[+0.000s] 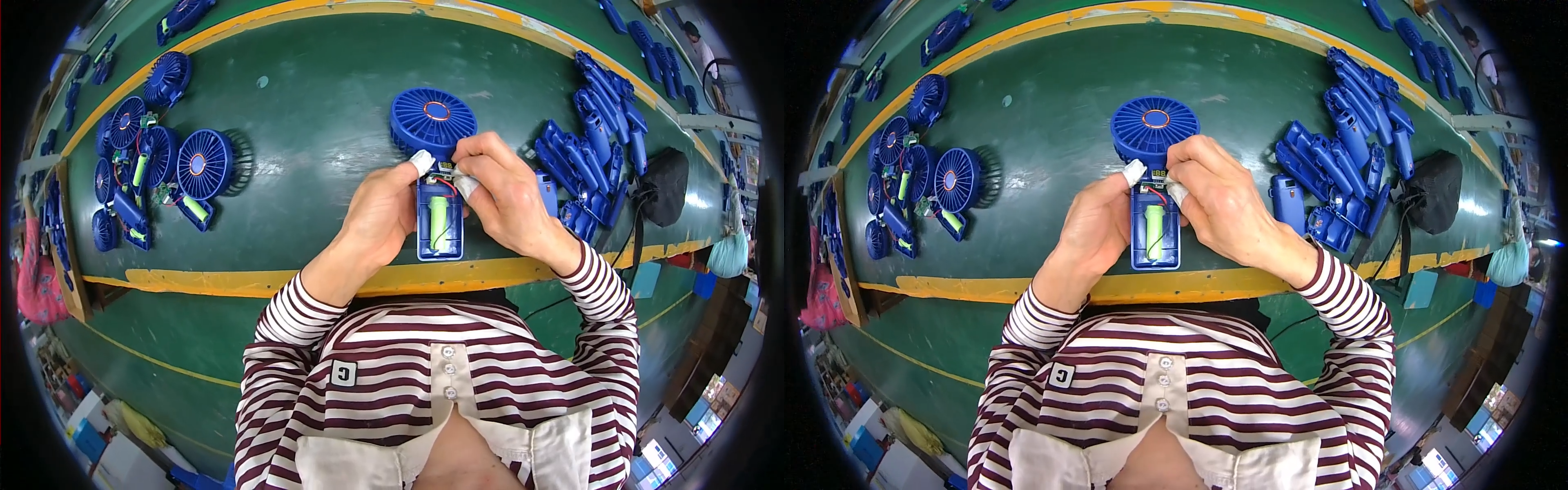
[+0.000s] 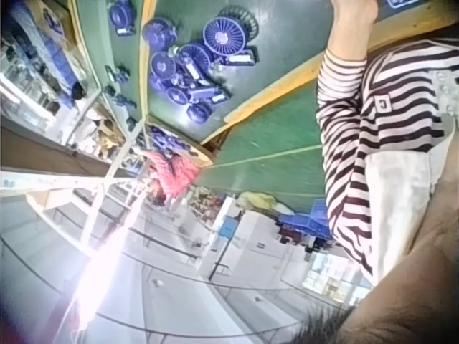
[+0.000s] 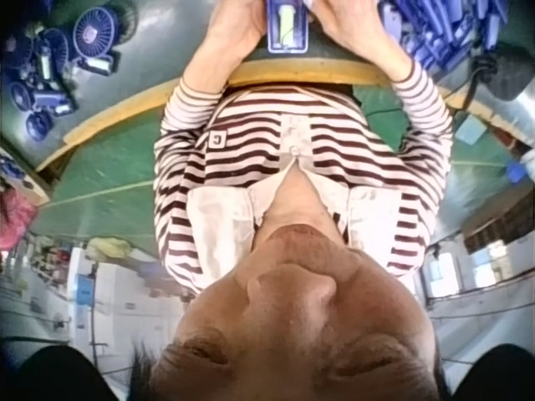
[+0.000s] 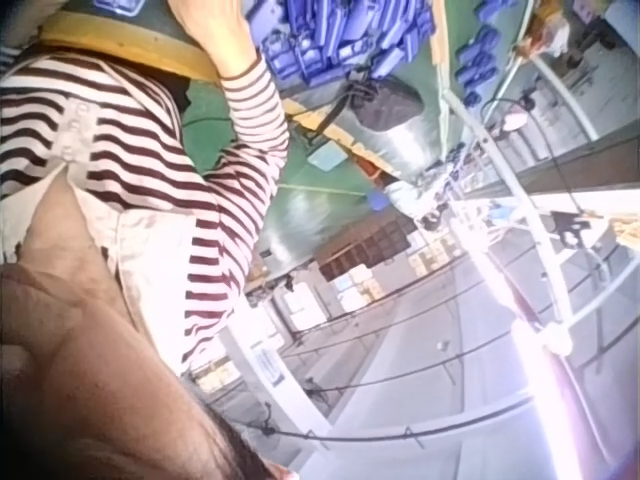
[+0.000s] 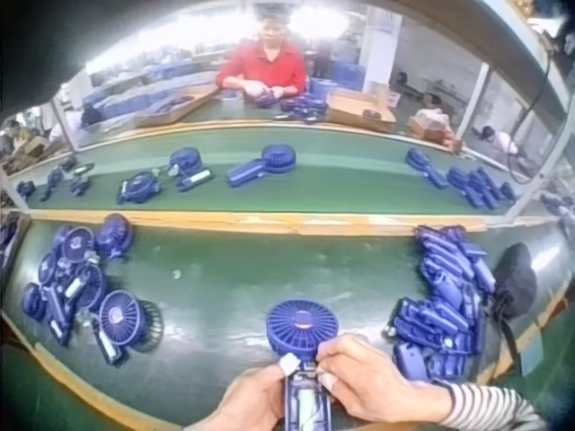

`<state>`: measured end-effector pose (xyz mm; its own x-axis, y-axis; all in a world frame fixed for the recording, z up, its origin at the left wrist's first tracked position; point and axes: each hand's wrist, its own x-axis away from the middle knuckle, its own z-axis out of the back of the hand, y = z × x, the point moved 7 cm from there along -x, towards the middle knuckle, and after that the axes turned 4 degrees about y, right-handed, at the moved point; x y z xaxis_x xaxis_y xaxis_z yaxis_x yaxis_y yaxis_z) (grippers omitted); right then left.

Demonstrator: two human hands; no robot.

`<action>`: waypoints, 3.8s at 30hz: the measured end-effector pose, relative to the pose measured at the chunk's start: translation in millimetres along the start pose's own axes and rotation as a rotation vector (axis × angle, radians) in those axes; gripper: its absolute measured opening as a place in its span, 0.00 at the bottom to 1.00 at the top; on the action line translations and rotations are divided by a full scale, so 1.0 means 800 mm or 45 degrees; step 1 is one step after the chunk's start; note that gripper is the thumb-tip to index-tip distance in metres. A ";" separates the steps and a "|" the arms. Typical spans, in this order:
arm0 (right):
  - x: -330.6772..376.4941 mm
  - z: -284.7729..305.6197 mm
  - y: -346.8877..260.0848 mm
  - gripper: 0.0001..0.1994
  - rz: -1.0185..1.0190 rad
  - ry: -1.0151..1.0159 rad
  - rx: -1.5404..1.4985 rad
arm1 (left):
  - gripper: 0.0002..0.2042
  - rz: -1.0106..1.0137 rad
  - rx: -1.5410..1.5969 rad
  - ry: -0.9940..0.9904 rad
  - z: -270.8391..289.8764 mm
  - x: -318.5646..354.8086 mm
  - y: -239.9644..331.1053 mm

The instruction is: The person assembles small portable fans by hand, placing internal circuitry and batteries into a plastic casing and snapping the pieces together.

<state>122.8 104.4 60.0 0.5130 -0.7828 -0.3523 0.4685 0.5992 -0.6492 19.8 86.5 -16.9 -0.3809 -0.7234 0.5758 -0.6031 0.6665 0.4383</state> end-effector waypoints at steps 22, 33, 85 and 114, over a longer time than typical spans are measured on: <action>0.011 -0.026 -0.012 0.09 0.255 -0.136 0.329 | 0.08 0.000 -0.476 0.066 0.020 -0.003 -0.008; 0.014 -0.029 0.006 0.05 -0.100 -0.155 0.497 | 0.08 0.039 -0.347 0.128 0.031 -0.016 -0.026; 0.156 0.057 0.032 0.25 -0.843 0.337 0.935 | 0.11 0.034 -0.285 0.126 0.027 -0.009 -0.034; 0.122 0.036 0.013 0.24 -0.772 0.208 0.736 | 0.12 0.149 -0.308 0.043 0.017 -0.011 -0.069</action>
<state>198.3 38.6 38.0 -0.0343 -0.9836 -0.1768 0.9448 0.0258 -0.3268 47.0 53.3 -55.3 -0.4120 -0.6354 0.6532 -0.3698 0.7717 0.5174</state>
